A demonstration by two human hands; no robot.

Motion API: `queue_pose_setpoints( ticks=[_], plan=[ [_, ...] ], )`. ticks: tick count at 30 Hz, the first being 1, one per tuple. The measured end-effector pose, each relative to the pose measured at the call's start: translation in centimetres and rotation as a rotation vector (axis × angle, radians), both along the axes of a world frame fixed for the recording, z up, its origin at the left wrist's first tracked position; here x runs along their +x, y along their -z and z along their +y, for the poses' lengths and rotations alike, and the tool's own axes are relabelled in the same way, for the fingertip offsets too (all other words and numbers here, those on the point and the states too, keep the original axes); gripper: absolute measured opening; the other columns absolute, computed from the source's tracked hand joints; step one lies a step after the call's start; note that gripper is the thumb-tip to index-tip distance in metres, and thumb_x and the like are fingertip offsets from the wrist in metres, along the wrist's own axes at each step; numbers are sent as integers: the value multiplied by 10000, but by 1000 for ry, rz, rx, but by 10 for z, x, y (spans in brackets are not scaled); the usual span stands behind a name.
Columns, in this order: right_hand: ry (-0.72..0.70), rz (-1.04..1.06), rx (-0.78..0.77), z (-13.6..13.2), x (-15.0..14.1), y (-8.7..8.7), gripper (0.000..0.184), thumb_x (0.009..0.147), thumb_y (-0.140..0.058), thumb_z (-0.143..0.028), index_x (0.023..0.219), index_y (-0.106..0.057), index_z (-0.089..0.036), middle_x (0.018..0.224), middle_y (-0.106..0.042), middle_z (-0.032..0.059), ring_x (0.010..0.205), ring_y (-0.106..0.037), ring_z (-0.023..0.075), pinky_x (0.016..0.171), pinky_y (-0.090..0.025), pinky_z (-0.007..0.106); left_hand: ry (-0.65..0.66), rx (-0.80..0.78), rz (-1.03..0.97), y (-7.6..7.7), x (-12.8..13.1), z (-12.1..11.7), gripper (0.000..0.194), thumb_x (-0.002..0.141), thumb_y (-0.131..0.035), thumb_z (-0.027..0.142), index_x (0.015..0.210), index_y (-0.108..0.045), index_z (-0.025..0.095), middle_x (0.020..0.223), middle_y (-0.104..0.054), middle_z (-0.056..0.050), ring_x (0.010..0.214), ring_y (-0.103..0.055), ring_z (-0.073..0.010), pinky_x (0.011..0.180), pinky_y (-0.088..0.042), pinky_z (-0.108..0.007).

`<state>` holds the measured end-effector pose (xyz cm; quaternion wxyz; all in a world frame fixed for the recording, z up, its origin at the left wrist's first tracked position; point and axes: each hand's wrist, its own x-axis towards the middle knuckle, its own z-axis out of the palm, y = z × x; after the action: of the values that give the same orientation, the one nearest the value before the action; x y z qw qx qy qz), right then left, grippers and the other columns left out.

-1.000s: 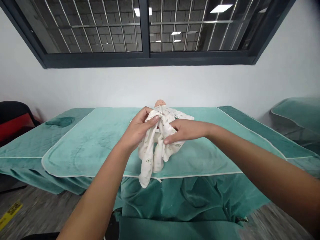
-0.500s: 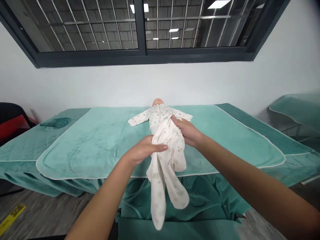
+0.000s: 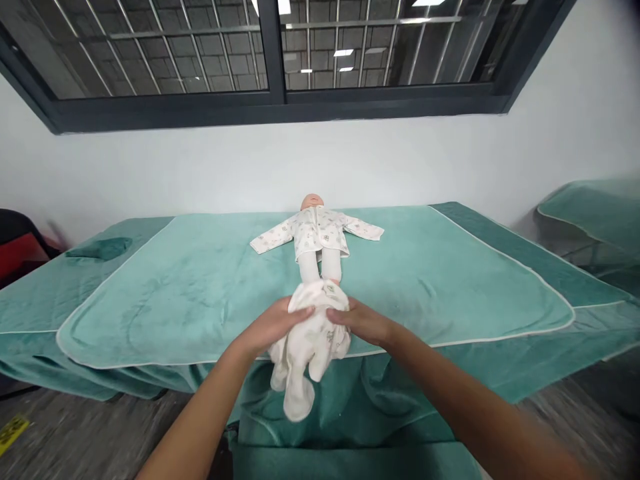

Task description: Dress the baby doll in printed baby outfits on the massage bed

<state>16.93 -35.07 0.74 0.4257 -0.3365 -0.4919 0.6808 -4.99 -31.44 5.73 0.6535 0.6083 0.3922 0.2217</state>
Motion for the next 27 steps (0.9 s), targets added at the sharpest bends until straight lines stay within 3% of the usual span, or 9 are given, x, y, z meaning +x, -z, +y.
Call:
queue_pose_setpoints(
  ticks=[3, 5, 8, 11, 14, 18, 21, 24, 27],
  plan=[
    [188, 177, -66, -21, 2, 24, 425, 824, -704, -559, 1025, -720, -184, 977, -737, 79, 904, -683, 224, 819, -527, 343, 300, -69, 129, 4, -17, -14, 456, 732, -780, 487, 1065, -743, 178, 1054, -758, -54, 999, -673, -270, 845, -514, -324],
    [239, 239, -143, -36, -2, 43, 444, 836, -659, -607, 1022, -724, -210, 973, -739, 87, 895, -693, 246, 823, -535, 376, 366, -130, 136, 11, -20, -23, 460, 712, -798, 474, 1055, -742, 173, 1025, -759, -52, 956, -680, -260, 817, -517, -318],
    [302, 259, -207, -56, -12, 69, 469, 849, -608, -646, 1085, -715, -255, 975, -740, 82, 900, -695, 267, 845, -535, 423, 180, -171, -23, 25, -10, -29, 514, 708, -810, 458, 1124, -715, 171, 1073, -751, -71, 965, -683, -250, 858, -518, -326],
    [176, 143, -184, -62, -12, 83, 444, 757, -726, -620, 1033, -736, -274, 949, -740, 52, 874, -682, 273, 836, -526, 426, -75, -185, -166, 35, 9, -27, 543, 719, -804, 464, 1154, -687, 161, 1106, -740, -102, 963, -687, -249, 865, -523, -334],
    [97, -36, -85, -49, 1, 75, 442, 718, -786, -562, 1028, -732, -251, 1007, -733, 41, 913, -658, 270, 848, -509, 409, -205, -82, -129, 31, 28, -16, 489, 762, -760, 481, 1124, -681, 162, 1048, -747, -87, 919, -680, -232, 820, -521, -320],
    [459, -259, 34, -15, 20, 52, 373, 816, -688, -506, 1018, -680, -194, 990, -711, 48, 920, -621, 250, 855, -485, 392, -266, 99, -45, 12, 50, 6, 402, 779, -720, 443, 1062, -694, 160, 1065, -738, -76, 948, -664, -254, 852, -505, -354],
    [695, -428, -17, 11, 26, 45, 273, 806, -650, -454, 901, -658, -198, 857, -690, 23, 834, -600, 235, 782, -474, 370, -229, 168, 34, -3, 65, 23, 297, 770, -704, 391, 939, -715, 147, 1008, -744, -79, 953, -660, -271, 865, -490, -366],
    [728, -457, -60, 28, 27, 47, 256, 780, -646, -441, 879, -672, -207, 889, -710, 31, 872, -609, 255, 782, -475, 376, -216, 96, 66, -12, 73, 36, 233, 746, -699, 321, 894, -720, 142, 970, -748, -84, 934, -666, -274, 817, -492, -354],
    [653, -301, -86, 38, 28, 51, 305, 764, -656, -420, 972, -703, -202, 951, -739, 47, 916, -642, 269, 801, -500, 383, -189, -7, 125, -16, 74, 47, 235, 717, -711, 278, 904, -727, 136, 968, -754, -93, 948, -675, -288, 800, -499, -357]
  ],
)
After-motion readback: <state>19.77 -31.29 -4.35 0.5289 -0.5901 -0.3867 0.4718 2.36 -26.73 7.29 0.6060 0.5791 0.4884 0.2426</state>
